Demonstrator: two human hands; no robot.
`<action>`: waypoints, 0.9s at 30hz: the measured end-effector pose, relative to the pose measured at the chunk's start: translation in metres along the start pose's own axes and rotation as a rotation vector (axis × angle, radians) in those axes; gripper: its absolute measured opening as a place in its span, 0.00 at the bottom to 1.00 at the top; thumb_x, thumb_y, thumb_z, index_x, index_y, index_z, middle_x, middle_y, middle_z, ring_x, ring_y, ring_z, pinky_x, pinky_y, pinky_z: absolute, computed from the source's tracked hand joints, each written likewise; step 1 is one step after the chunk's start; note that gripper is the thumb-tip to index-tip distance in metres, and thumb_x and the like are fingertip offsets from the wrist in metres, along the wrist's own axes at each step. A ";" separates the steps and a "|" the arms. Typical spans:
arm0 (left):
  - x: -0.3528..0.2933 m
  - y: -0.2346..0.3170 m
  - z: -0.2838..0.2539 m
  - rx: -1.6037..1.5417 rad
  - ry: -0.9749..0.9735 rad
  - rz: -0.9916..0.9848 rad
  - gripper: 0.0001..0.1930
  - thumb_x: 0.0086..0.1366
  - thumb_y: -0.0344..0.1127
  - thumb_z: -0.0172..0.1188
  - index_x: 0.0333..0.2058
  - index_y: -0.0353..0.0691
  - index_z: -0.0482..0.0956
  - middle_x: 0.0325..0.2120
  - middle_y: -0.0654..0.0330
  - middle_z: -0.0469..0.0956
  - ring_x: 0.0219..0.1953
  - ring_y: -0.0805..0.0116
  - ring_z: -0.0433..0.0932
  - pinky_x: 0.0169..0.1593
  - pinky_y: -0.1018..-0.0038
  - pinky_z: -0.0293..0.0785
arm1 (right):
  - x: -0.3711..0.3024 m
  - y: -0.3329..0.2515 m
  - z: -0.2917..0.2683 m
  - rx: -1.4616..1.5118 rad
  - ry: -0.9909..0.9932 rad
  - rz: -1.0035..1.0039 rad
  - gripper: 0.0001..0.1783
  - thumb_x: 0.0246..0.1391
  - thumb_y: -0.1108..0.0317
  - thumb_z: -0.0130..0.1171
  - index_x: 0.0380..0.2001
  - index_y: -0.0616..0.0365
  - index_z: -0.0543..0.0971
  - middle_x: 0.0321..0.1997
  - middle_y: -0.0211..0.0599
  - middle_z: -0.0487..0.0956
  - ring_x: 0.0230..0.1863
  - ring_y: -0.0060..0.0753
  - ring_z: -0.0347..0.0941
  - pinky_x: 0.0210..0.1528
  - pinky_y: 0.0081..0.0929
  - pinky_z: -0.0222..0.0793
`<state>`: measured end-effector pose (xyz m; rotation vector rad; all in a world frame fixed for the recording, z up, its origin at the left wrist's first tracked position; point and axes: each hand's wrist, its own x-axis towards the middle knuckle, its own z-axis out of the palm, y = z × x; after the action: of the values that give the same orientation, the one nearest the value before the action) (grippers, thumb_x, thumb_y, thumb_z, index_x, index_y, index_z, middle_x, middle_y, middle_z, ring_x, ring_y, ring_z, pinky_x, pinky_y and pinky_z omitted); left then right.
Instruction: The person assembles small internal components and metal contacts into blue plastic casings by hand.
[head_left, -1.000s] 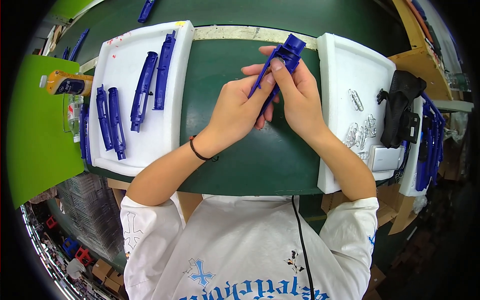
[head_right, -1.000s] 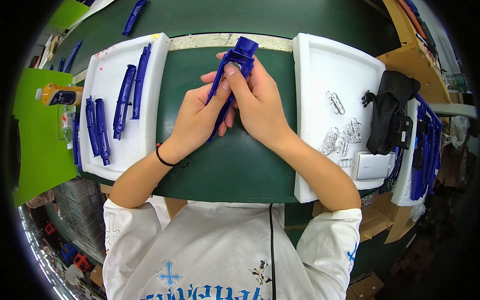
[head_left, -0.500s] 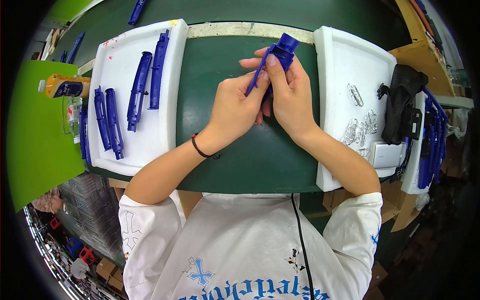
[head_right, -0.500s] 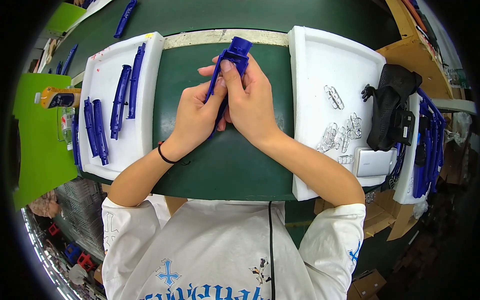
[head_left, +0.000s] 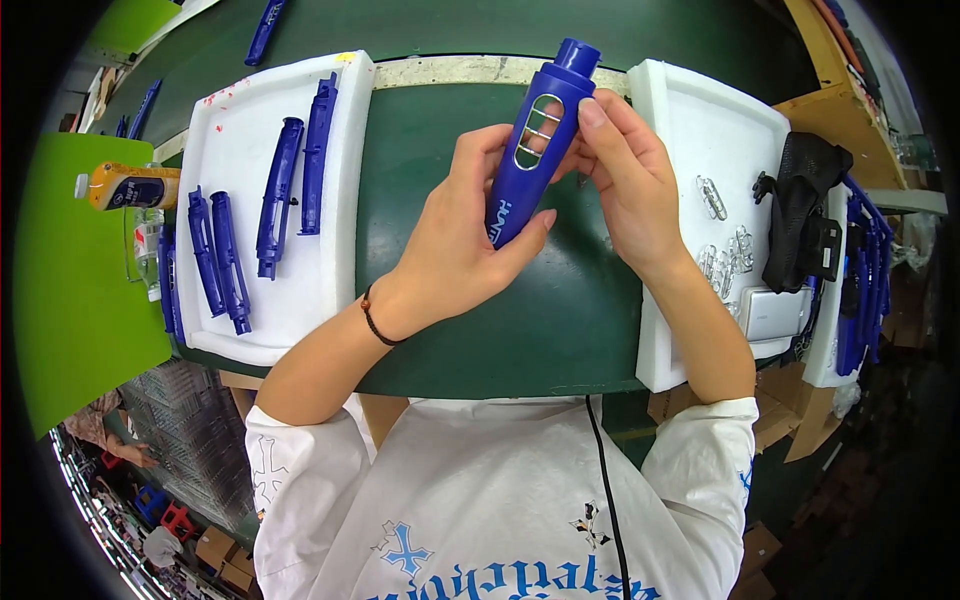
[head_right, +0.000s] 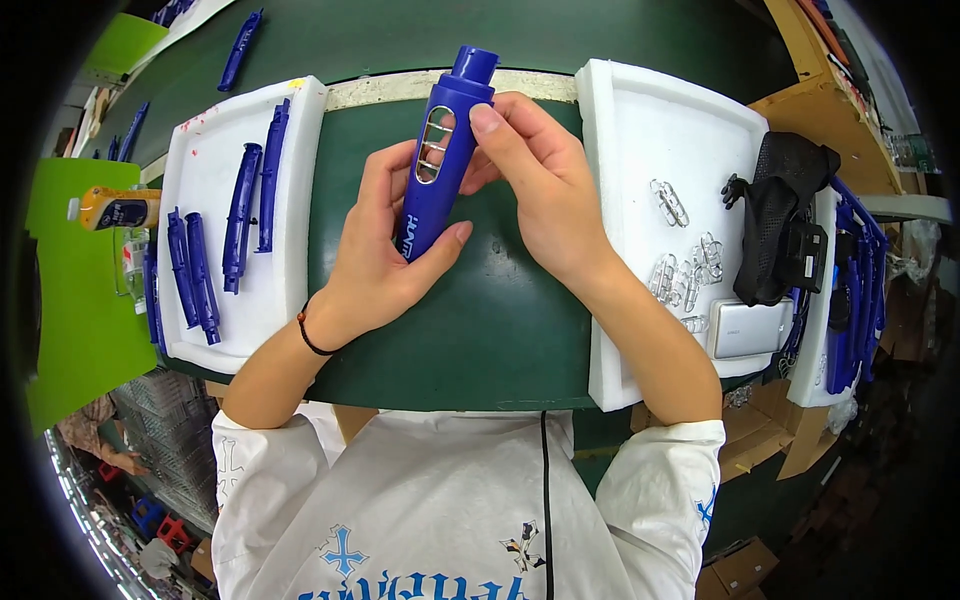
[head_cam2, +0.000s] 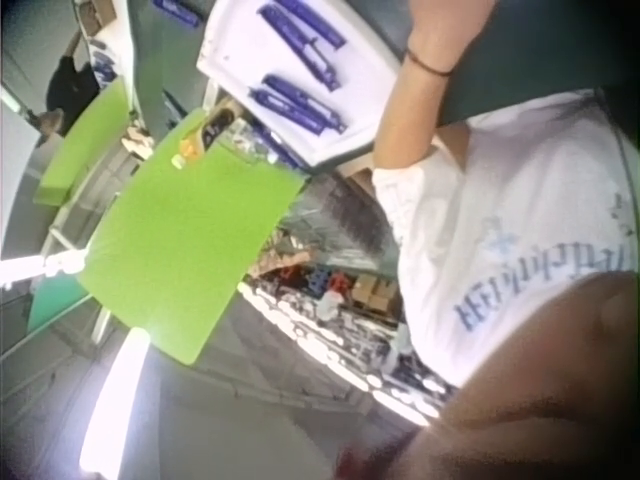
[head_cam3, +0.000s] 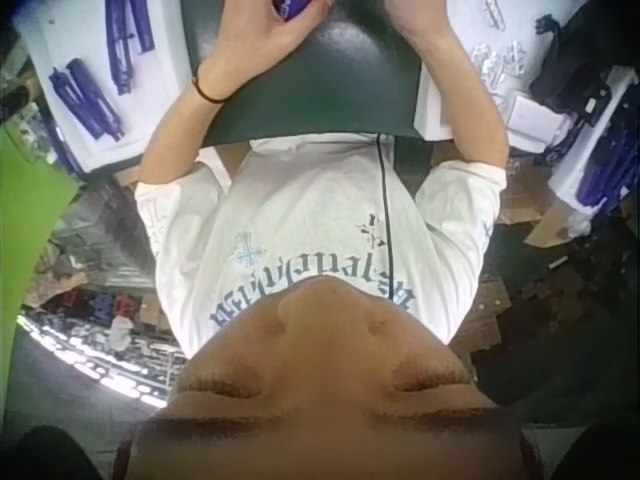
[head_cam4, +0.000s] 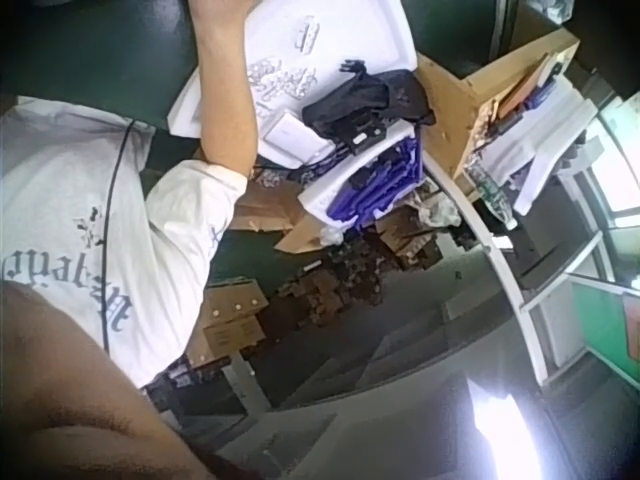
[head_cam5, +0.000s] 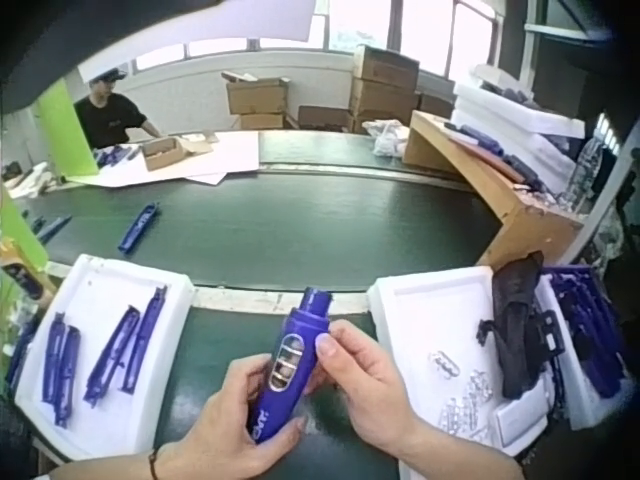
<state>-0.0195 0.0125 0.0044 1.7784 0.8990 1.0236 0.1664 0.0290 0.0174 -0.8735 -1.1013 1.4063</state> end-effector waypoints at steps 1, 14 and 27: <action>0.000 -0.001 0.000 0.028 0.001 0.026 0.35 0.61 0.28 0.68 0.61 0.34 0.56 0.46 0.45 0.79 0.38 0.56 0.82 0.42 0.68 0.78 | -0.001 -0.001 0.001 -0.001 -0.001 0.000 0.18 0.73 0.56 0.53 0.50 0.59 0.78 0.40 0.29 0.83 0.37 0.20 0.78 0.43 0.22 0.74; -0.006 -0.001 0.005 0.021 0.034 0.070 0.37 0.62 0.29 0.69 0.61 0.35 0.53 0.37 0.48 0.82 0.28 0.59 0.83 0.32 0.70 0.78 | -0.006 -0.004 0.004 0.031 -0.024 -0.026 0.18 0.75 0.55 0.48 0.51 0.58 0.78 0.45 0.29 0.81 0.40 0.20 0.77 0.45 0.22 0.73; -0.001 0.002 -0.010 0.148 -0.015 0.020 0.37 0.65 0.34 0.68 0.65 0.34 0.55 0.49 0.43 0.77 0.44 0.46 0.82 0.46 0.62 0.79 | -0.005 -0.010 0.009 -0.218 -0.117 0.059 0.23 0.59 0.74 0.68 0.56 0.61 0.75 0.49 0.30 0.81 0.49 0.20 0.77 0.52 0.22 0.73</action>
<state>-0.0288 0.0141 0.0084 1.9187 0.9710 0.9769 0.1619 0.0223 0.0291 -0.9946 -1.3463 1.4181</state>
